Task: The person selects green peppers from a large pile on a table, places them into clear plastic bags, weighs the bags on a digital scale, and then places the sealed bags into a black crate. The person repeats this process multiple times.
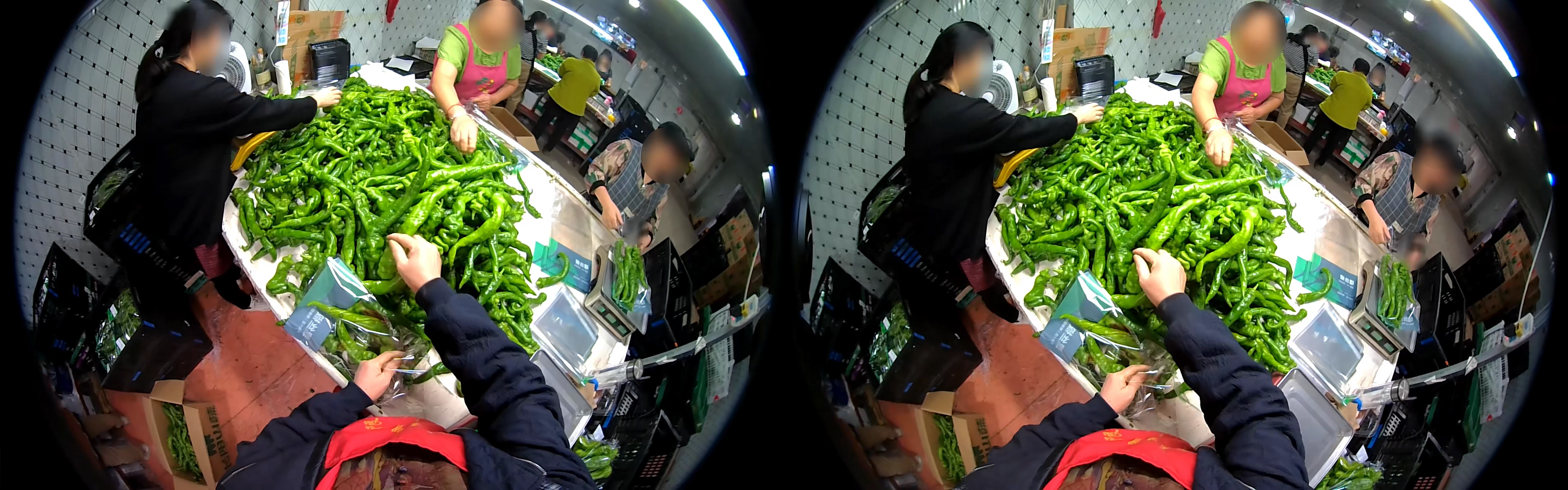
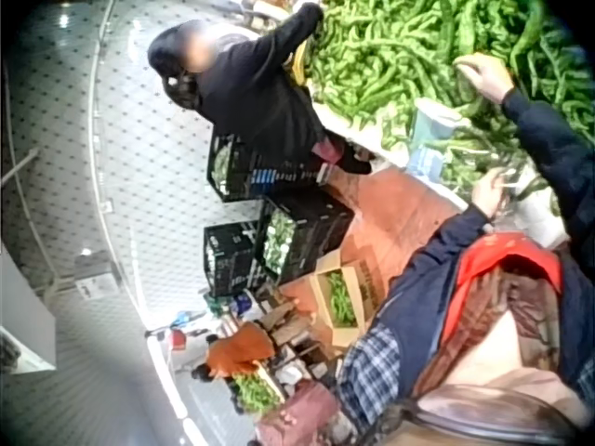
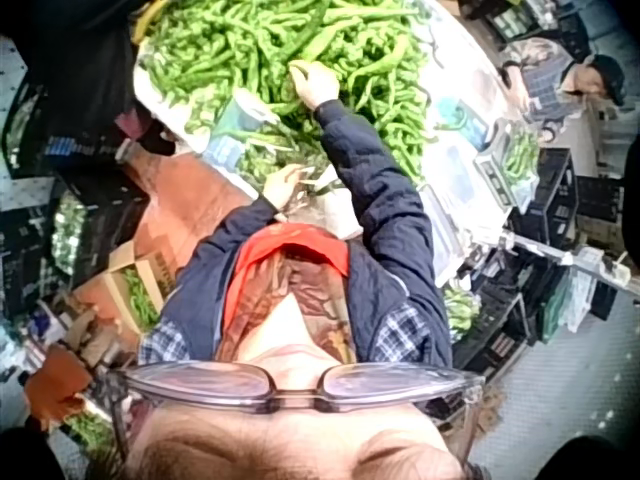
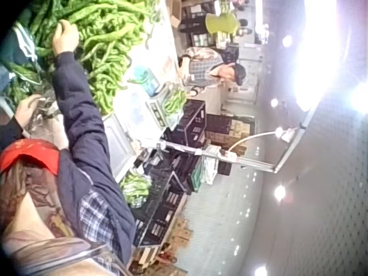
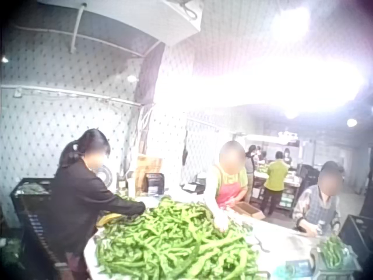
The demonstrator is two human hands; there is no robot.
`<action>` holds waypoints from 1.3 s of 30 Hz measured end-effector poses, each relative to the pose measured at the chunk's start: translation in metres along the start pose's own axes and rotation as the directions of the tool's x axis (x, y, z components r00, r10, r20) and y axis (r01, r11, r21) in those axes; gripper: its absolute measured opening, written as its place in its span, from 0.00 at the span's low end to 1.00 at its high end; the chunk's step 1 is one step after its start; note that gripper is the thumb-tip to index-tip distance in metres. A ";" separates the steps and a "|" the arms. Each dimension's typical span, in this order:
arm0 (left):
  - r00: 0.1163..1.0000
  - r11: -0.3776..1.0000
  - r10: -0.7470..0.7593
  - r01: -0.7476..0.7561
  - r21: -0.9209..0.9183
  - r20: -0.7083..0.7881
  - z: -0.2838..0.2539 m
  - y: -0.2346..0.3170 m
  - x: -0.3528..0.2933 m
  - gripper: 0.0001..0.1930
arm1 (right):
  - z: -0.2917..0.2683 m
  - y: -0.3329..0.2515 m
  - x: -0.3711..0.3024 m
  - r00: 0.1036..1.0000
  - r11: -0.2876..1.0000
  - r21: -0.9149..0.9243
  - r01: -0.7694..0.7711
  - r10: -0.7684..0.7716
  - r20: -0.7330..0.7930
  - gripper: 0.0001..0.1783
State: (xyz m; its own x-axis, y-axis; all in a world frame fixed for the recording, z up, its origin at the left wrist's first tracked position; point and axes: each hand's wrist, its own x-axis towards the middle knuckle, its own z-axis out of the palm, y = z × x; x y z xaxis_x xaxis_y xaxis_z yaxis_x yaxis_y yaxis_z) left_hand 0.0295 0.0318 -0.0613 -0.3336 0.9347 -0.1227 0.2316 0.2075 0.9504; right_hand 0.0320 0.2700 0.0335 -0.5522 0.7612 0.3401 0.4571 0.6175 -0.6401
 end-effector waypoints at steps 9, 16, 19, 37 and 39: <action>0.994 0.994 0.092 -0.095 -0.048 -0.059 0.003 -0.003 -0.001 0.15 | -0.116 -0.021 -0.131 0.992 0.681 0.722 -0.121 0.070 0.100 0.28; 0.997 0.972 0.046 -0.058 -0.229 -0.058 -0.004 0.052 -0.014 0.11 | -0.241 0.003 -0.270 0.708 0.350 0.633 -0.690 0.149 0.690 0.51; 0.999 0.978 0.010 -0.020 -0.207 -0.049 -0.002 0.057 -0.018 0.11 | -0.257 0.000 -0.298 0.579 0.304 0.519 -0.799 0.156 0.800 0.49; 0.863 0.843 0.505 -0.488 0.228 -0.019 0.020 0.105 -0.063 0.10 | -0.034 -0.001 -0.236 0.655 -0.201 0.633 -0.748 -0.070 0.752 0.43; 0.853 0.821 0.521 -0.500 0.275 -0.006 0.020 0.107 -0.066 0.10 | -0.020 0.000 -0.216 0.700 0.038 0.713 -0.700 -0.161 0.695 0.41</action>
State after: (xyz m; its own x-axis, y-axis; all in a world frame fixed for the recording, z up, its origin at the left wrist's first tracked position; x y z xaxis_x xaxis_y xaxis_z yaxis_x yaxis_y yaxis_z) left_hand 0.0943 -0.0020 0.0424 -0.1690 0.9042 0.3923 0.6082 -0.2175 0.7634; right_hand 0.1652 0.1098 -0.0258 -0.9451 0.2962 -0.1380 -0.0938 -0.6505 -0.7537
